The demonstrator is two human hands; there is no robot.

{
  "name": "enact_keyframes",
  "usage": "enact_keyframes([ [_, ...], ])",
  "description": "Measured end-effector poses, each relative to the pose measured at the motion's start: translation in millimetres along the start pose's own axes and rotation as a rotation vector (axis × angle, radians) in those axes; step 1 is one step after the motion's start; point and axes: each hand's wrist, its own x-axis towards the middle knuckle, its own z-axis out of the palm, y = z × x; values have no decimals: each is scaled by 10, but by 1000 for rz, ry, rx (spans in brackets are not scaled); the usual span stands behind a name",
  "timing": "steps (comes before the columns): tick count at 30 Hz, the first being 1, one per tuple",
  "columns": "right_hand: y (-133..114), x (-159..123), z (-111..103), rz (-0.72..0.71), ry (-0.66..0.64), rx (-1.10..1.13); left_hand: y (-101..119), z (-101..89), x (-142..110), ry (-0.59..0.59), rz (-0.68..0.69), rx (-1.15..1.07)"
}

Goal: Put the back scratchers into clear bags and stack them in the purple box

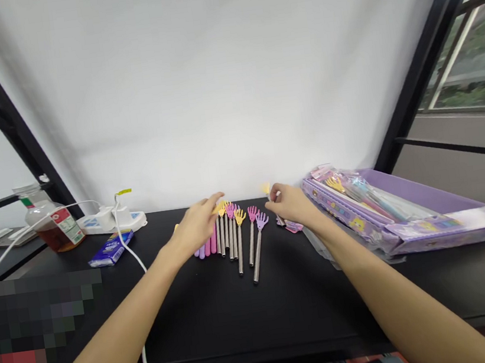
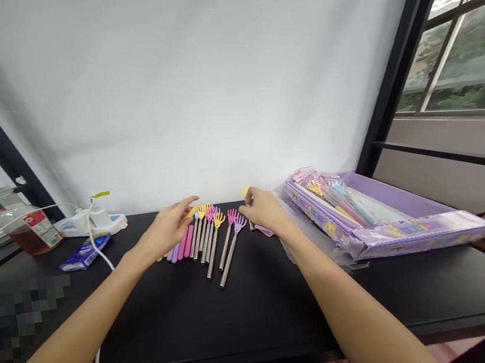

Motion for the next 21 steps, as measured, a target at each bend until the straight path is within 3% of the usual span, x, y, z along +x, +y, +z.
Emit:
enact_keyframes([
  [2, -27, -4, -51, 57, 31, 230, 97, 102, -9, -6, 110, -83],
  [4, -66, -20, -102, 135, -19, 571, 171, 161, -29, -9, 194, -128],
  [6, -106, -42, -132, 185, -73, 888, 219, 176, -55, -3, 226, -126],
  [9, -147, -70, -129, 191, -77, 1152, 246, 149, -86, -1, 223, -84],
  [15, -184, -85, -105, 54, -141, 1234, 204, 142, -94, -27, 188, 45],
  [21, -227, -98, -132, 22, -159, 1284, 204, 144, -90, -66, 141, 151],
])
